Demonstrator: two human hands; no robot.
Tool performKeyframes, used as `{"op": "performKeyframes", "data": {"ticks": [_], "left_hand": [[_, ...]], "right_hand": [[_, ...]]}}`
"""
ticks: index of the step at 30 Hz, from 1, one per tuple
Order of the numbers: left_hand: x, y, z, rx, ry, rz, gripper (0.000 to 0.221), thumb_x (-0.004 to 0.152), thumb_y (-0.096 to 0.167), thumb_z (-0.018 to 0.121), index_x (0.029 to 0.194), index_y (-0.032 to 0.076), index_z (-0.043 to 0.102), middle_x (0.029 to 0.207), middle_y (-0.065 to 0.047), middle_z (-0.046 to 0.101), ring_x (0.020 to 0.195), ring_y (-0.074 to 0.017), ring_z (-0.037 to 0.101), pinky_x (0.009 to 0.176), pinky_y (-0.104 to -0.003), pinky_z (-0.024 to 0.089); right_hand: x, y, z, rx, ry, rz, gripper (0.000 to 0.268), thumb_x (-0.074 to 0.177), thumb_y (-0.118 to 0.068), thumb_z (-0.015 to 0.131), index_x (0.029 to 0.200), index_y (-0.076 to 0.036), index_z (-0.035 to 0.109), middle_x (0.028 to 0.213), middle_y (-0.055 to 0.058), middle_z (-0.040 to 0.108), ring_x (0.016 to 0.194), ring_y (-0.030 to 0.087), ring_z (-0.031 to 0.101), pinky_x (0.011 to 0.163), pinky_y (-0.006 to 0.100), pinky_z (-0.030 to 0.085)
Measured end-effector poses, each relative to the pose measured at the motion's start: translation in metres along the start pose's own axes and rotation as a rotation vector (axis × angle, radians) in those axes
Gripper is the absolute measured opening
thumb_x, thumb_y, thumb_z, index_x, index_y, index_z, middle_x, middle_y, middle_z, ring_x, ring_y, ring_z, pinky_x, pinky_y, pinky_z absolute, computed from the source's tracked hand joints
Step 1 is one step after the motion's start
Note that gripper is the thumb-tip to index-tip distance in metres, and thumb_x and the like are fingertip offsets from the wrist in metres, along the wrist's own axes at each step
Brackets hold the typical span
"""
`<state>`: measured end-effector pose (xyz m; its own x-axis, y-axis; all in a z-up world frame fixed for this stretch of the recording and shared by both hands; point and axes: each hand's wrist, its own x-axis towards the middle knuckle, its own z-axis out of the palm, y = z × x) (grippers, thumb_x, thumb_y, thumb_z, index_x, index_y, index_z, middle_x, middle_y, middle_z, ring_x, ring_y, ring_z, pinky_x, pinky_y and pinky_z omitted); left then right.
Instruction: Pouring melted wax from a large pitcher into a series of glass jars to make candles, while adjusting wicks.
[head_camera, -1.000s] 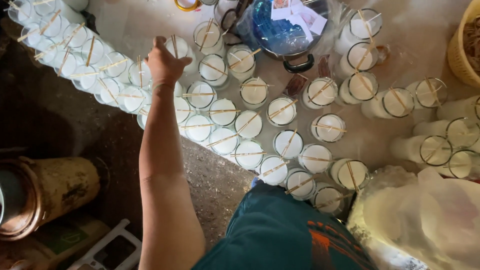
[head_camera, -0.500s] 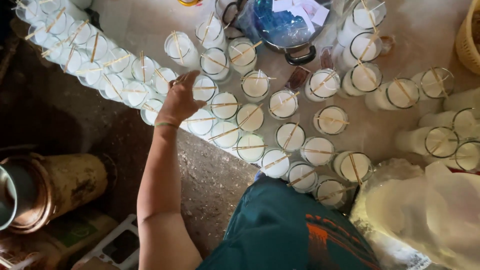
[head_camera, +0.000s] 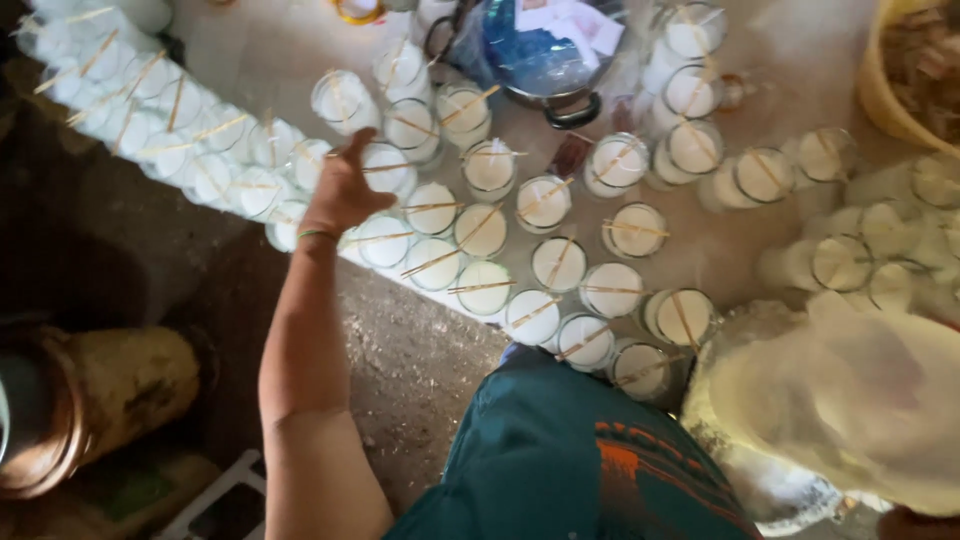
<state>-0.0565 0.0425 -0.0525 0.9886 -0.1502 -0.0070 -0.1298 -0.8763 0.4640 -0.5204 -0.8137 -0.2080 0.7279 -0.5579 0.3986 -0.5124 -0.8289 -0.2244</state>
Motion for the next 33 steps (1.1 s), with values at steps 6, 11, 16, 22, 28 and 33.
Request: {"op": "performKeyframes", "data": {"ticks": [6, 11, 16, 22, 28, 33], "left_hand": [[-0.019, 0.058, -0.077, -0.103, 0.169, 0.223, 0.095, 0.063, 0.003, 0.090, 0.147, -0.013, 0.047, 0.142, -0.032, 0.057, 0.131, -0.0437, 0.055, 0.113, -0.043, 0.042], [-0.063, 0.146, -0.128, -0.213, 0.284, 0.441, 0.092, 0.082, -0.004, 0.086, 0.152, -0.015, 0.028, 0.144, -0.040, 0.050, 0.128, -0.0506, 0.057, 0.113, -0.052, 0.049], [-0.084, 0.194, -0.094, -0.334, 0.266, 0.419, 0.095, 0.078, 0.011, 0.092, 0.151, -0.009, 0.034, 0.140, -0.028, 0.055, 0.125, -0.0392, 0.058, 0.110, -0.046, 0.049], [-0.086, 0.247, -0.016, -0.495, 0.181, 0.502, 0.099, 0.074, 0.024, 0.097, 0.148, -0.006, 0.038, 0.146, -0.025, 0.055, 0.126, -0.0372, 0.061, 0.113, -0.048, 0.050], [-0.091, 0.303, 0.020, -0.506, 0.074, 0.517, 0.090, 0.076, 0.024, 0.091, 0.148, 0.001, 0.042, 0.136, -0.022, 0.061, 0.127, -0.0390, 0.058, 0.110, -0.045, 0.049], [-0.089, 0.321, 0.048, -0.516, 0.064, 0.609, 0.093, 0.074, 0.027, 0.092, 0.148, 0.000, 0.043, 0.138, -0.022, 0.061, 0.122, -0.0440, 0.058, 0.105, -0.051, 0.050]], "right_hand": [[0.044, -0.202, -0.121, 0.360, -0.163, -0.127, 0.071, 0.083, 0.018, 0.054, 0.152, 0.023, 0.069, 0.123, 0.026, 0.067, 0.107, 0.028, 0.059, 0.085, 0.039, 0.049], [0.060, -0.226, -0.126, 1.221, 0.010, 0.314, 0.049, 0.105, 0.005, 0.039, 0.068, -0.015, 0.015, 0.060, 0.001, 0.015, 0.055, 0.015, 0.023, 0.047, 0.036, 0.023], [0.082, -0.258, -0.187, 0.989, -0.229, 0.271, 0.038, 0.102, -0.029, 0.068, 0.086, -0.006, 0.043, 0.070, -0.005, 0.031, 0.063, 0.006, 0.030, 0.054, 0.028, 0.020], [0.109, -0.211, -0.203, 0.419, -0.274, -0.040, 0.046, 0.102, -0.039, 0.070, 0.090, 0.001, 0.051, 0.076, 0.004, 0.044, 0.065, 0.012, 0.037, 0.059, 0.028, 0.024], [0.137, -0.243, -0.246, 0.504, -0.326, -0.196, 0.042, 0.089, -0.017, 0.086, 0.111, 0.010, 0.063, 0.082, 0.014, 0.056, 0.068, 0.018, 0.046, 0.063, 0.032, 0.033], [0.160, -0.345, -0.297, 0.519, -0.423, -0.433, 0.018, 0.073, 0.005, 0.085, 0.072, 0.000, 0.068, 0.071, 0.007, 0.067, 0.054, 0.012, 0.058, 0.055, 0.023, 0.044]]}}
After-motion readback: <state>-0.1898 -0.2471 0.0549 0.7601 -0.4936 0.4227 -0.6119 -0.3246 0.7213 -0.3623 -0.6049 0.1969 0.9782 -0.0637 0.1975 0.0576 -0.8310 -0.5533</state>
